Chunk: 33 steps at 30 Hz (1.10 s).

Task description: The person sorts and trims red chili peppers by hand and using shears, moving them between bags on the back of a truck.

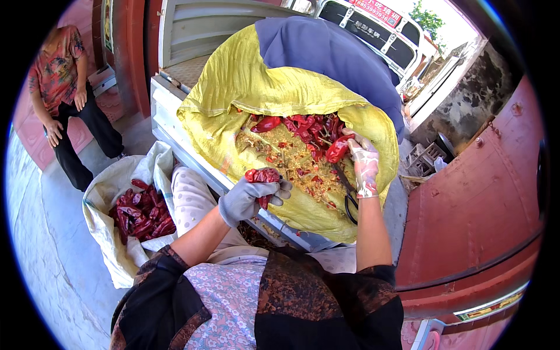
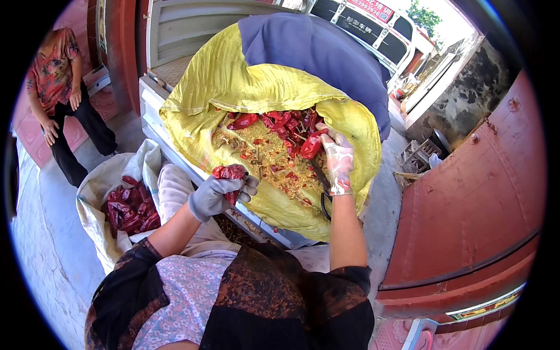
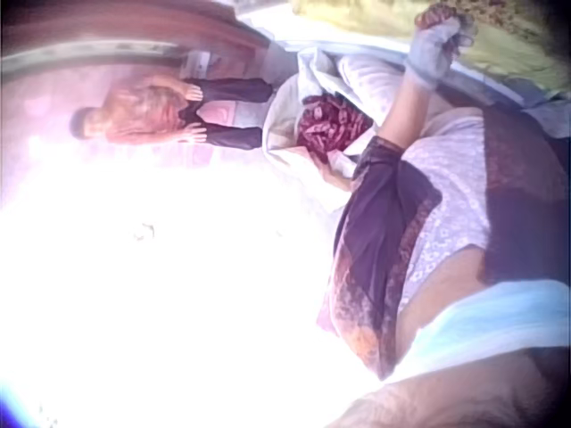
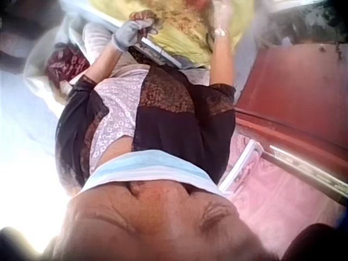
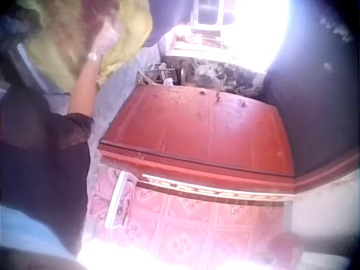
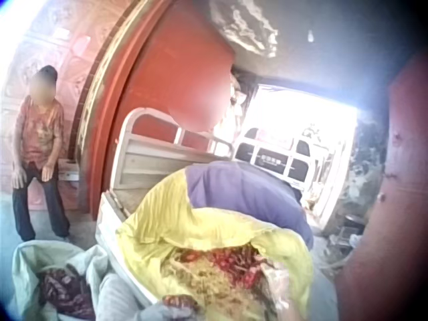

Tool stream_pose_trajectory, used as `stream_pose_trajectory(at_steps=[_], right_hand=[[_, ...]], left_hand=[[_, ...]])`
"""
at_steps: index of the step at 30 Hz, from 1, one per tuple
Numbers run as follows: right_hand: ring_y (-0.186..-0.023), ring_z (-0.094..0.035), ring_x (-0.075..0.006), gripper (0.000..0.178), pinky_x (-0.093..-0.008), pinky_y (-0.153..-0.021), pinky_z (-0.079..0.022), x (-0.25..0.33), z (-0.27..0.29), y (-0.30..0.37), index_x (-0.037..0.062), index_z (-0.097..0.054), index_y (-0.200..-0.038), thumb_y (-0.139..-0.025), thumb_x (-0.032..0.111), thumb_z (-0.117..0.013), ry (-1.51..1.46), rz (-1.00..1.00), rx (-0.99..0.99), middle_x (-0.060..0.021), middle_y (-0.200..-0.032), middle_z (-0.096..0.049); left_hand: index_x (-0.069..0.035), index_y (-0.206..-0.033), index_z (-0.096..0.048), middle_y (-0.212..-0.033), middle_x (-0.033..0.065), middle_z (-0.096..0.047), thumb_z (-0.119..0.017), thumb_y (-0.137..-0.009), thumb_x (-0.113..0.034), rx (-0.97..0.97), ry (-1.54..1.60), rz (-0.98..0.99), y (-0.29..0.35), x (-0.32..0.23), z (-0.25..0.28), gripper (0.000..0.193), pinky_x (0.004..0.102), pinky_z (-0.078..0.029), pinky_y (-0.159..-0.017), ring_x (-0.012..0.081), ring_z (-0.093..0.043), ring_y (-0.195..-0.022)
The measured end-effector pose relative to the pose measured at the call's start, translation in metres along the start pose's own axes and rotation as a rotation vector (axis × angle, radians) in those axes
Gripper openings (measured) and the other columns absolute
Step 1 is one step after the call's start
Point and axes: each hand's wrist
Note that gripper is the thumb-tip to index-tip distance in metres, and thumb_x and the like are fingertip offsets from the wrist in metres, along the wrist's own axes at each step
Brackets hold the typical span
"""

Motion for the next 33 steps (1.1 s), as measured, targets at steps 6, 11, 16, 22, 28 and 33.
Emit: stream_pose_trajectory(at_steps=[6, 11, 16, 22, 28, 33], right_hand=[[-0.059, -0.053, -0.0052, 0.024, -0.0199, -0.05, -0.042, 0.031, 0.004, 0.028, 0.002, -0.061, -0.108, -0.085, 0.006, -0.059, -0.447, -0.184, -0.207, -0.0015, -0.089, -0.064], [-0.063, -0.058, -0.0103, 0.027, -0.0234, -0.052, -0.046, 0.075, -0.028, 0.077, 0.009, -0.063, -0.106, -0.079, 0.008, -0.062, -0.016, 0.26, -0.037, -0.0014, -0.09, -0.064], [-0.063, -0.062, -0.0174, 0.033, -0.0291, -0.05, -0.051, 0.109, -0.044, 0.119, 0.0221, -0.066, -0.101, -0.069, 0.013, -0.067, 0.652, 0.857, 0.261, 0.001, -0.084, -0.064], [-0.074, -0.058, -0.0136, 0.03, -0.027, -0.058, -0.049, 0.096, -0.052, 0.139, 0.0231, -0.066, -0.099, -0.07, 0.017, -0.068, 0.801, 0.915, 0.401, 0.0049, -0.089, -0.059], [-0.077, -0.06, -0.0179, 0.026, -0.0299, -0.064, -0.049, 0.109, -0.044, 0.133, 0.0141, -0.065, -0.096, -0.07, 0.013, -0.069, 0.491, 0.573, 0.441, -0.0034, -0.092, -0.062], [-0.083, -0.06, -0.0165, 0.036, -0.0276, -0.07, -0.049, 0.094, -0.042, 0.121, 0.0073, -0.063, -0.105, -0.07, 0.005, -0.072, 0.224, 0.134, 0.11, -0.0089, -0.098, -0.063]], left_hand=[[0.002, -0.112, -0.054, -0.119, 0.0201, -0.055, -0.054, -0.089, -0.016, 0.023, 0.055, 0.075, -0.008, -0.001, -0.007, 0.029, 0.0328, -0.052, -0.077, 0.0283, -0.058, -0.105], [0.0, -0.113, -0.055, -0.125, 0.019, -0.052, -0.05, -0.092, -0.023, 0.1, 0.167, 0.164, -0.014, 0.003, -0.016, 0.032, 0.0325, -0.05, -0.082, 0.0281, -0.053, -0.114], [-0.001, -0.115, -0.054, -0.116, 0.016, -0.058, -0.048, -0.093, -0.023, 0.205, 0.254, 0.106, -0.024, 0.007, -0.011, 0.031, 0.0338, -0.048, -0.085, 0.026, -0.057, -0.105], [0.0, -0.11, -0.056, -0.101, 0.0105, -0.064, -0.053, -0.09, -0.012, -0.017, 0.239, 0.192, -0.016, 0.0, -0.033, 0.023, 0.0327, -0.052, -0.076, 0.0192, -0.063, -0.087], [0.001, -0.108, -0.057, -0.1, 0.0118, -0.064, -0.056, -0.084, -0.006, 0.1, 0.109, 0.063, -0.02, 0.008, -0.023, 0.024, 0.0344, -0.049, -0.08, 0.0204, -0.062, -0.09], [0.0, -0.119, -0.05, -0.101, 0.0076, -0.062, -0.063, -0.079, -0.001, 0.265, -0.575, -0.313, -0.031, 0.014, -0.005, 0.042, 0.0322, -0.048, -0.083, 0.018, -0.06, -0.093]])
Point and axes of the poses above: each hand's wrist, its own y-axis away from the middle knuckle, its own z-axis out of the back of the hand, x = y × z
